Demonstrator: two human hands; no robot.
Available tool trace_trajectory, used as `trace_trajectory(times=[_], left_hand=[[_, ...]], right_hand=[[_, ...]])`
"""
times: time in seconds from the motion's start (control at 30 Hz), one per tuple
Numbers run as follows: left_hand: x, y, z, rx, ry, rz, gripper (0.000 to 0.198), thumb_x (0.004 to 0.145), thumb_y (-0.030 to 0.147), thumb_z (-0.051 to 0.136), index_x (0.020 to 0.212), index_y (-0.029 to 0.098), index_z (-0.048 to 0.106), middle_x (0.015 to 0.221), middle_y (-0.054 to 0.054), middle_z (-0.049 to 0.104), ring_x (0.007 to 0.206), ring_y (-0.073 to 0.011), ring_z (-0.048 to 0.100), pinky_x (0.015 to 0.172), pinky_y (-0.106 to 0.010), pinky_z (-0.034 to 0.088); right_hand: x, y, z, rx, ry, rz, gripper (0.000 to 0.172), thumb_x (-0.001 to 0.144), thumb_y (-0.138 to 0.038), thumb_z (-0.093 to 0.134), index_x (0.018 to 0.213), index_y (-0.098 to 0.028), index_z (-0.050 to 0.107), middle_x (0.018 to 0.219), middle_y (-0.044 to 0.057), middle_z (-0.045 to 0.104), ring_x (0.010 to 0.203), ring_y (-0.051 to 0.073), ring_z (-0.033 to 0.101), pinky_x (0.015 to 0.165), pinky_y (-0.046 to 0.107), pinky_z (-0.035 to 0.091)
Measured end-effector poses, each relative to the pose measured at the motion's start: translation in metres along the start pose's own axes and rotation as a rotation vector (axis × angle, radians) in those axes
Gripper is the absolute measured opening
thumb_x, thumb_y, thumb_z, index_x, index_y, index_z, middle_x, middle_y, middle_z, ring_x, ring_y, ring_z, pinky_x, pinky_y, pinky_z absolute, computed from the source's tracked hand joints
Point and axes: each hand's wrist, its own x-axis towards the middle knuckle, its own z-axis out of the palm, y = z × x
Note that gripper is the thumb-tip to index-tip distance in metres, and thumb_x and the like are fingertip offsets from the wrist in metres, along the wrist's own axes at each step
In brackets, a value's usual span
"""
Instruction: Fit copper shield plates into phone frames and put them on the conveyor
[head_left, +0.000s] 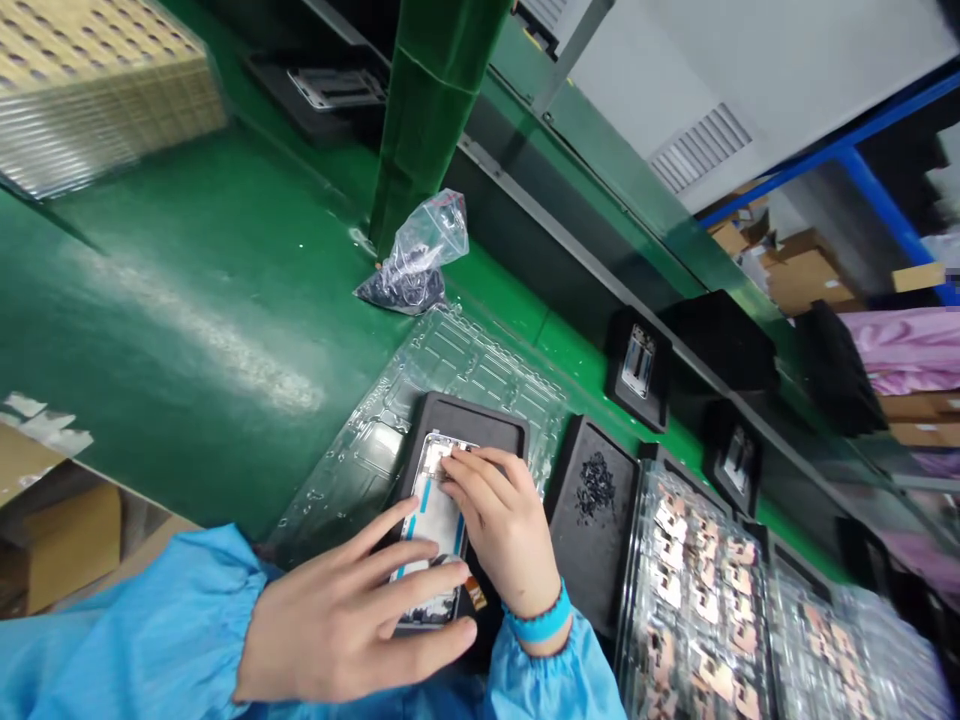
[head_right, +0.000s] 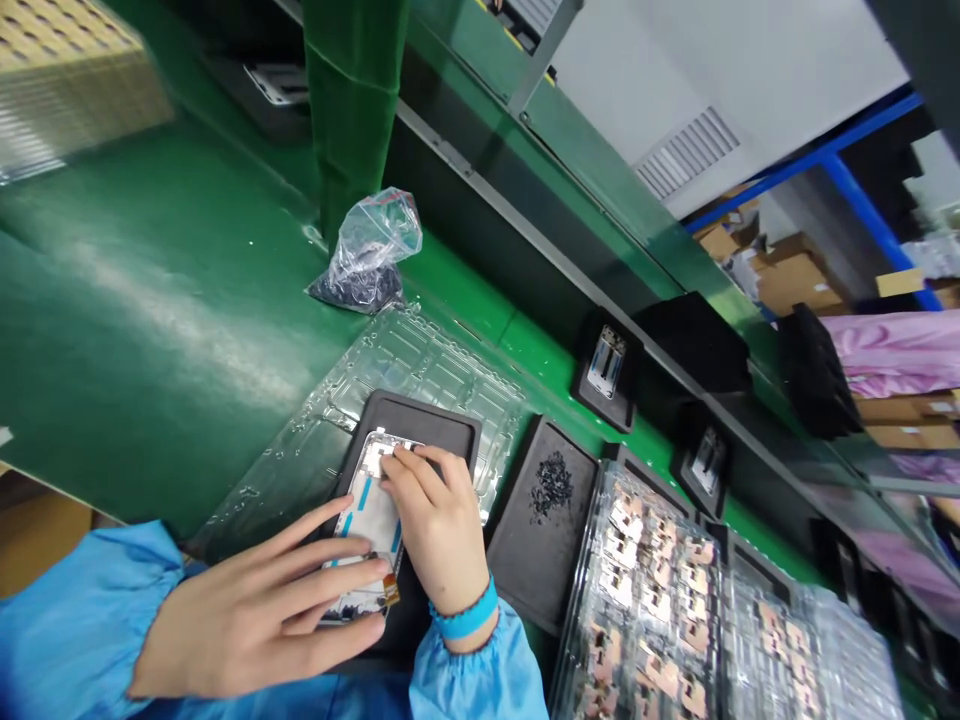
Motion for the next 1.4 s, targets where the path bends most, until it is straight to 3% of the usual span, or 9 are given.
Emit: trace_trajectory(times=[0.37, 0.53, 0.9, 1.17, 1.4], left_hand=[[0.001, -0.002, -0.003, -0.02, -0.016, 0.001, 0.04, 0.091, 0.014, 0.068, 0.129, 0.028, 0.067, 0.132, -0.006, 0.066, 0.116, -0.0224, 0.066, 0.121, -0.06, 0.038], [0.003, -0.003, -0.003, -0.014, -0.014, 0.014, 0.031, 0.096, 0.02, 0.064, 0.126, 0.027, 0.067, 0.131, -0.006, 0.066, 0.113, -0.0229, 0.067, 0.118, -0.059, 0.041], [0.004, -0.006, -0.004, 0.0, -0.048, 0.051, 0.038, 0.095, 0.015, 0.061, 0.129, 0.028, 0.067, 0.133, -0.005, 0.067, 0.113, -0.0245, 0.066, 0.111, -0.05, 0.05], [0.007, -0.007, -0.002, 0.009, -0.049, 0.064, 0.038, 0.095, 0.014, 0.059, 0.13, 0.028, 0.067, 0.133, -0.005, 0.067, 0.109, -0.0254, 0.067, 0.108, -0.05, 0.051], [0.006, -0.01, -0.003, -0.012, -0.084, 0.064, 0.038, 0.096, 0.02, 0.059, 0.132, 0.031, 0.066, 0.139, -0.003, 0.063, 0.11, -0.0249, 0.066, 0.112, -0.052, 0.048]], right_hand=[[0.005, -0.004, -0.002, -0.058, -0.048, -0.001, 0.024, 0.105, -0.015, 0.057, 0.127, -0.016, 0.068, 0.123, 0.01, 0.072, 0.112, 0.03, 0.059, 0.092, 0.048, 0.054], [0.006, -0.005, -0.003, -0.082, -0.054, -0.004, 0.026, 0.105, -0.015, 0.058, 0.128, -0.019, 0.068, 0.123, 0.009, 0.073, 0.111, 0.029, 0.061, 0.092, 0.046, 0.054], [0.009, -0.006, -0.004, -0.078, -0.082, -0.004, 0.024, 0.106, -0.015, 0.056, 0.128, -0.017, 0.066, 0.123, 0.01, 0.072, 0.11, 0.029, 0.061, 0.093, 0.045, 0.05], [0.012, -0.01, -0.006, -0.118, -0.173, 0.0, 0.03, 0.109, -0.018, 0.049, 0.136, -0.017, 0.061, 0.125, 0.012, 0.069, 0.11, 0.03, 0.059, 0.092, 0.046, 0.048], [0.016, -0.016, -0.007, -0.178, -0.198, 0.006, 0.038, 0.111, -0.018, 0.032, 0.131, -0.012, 0.063, 0.117, 0.014, 0.068, 0.092, 0.028, 0.057, 0.081, 0.044, 0.046]])
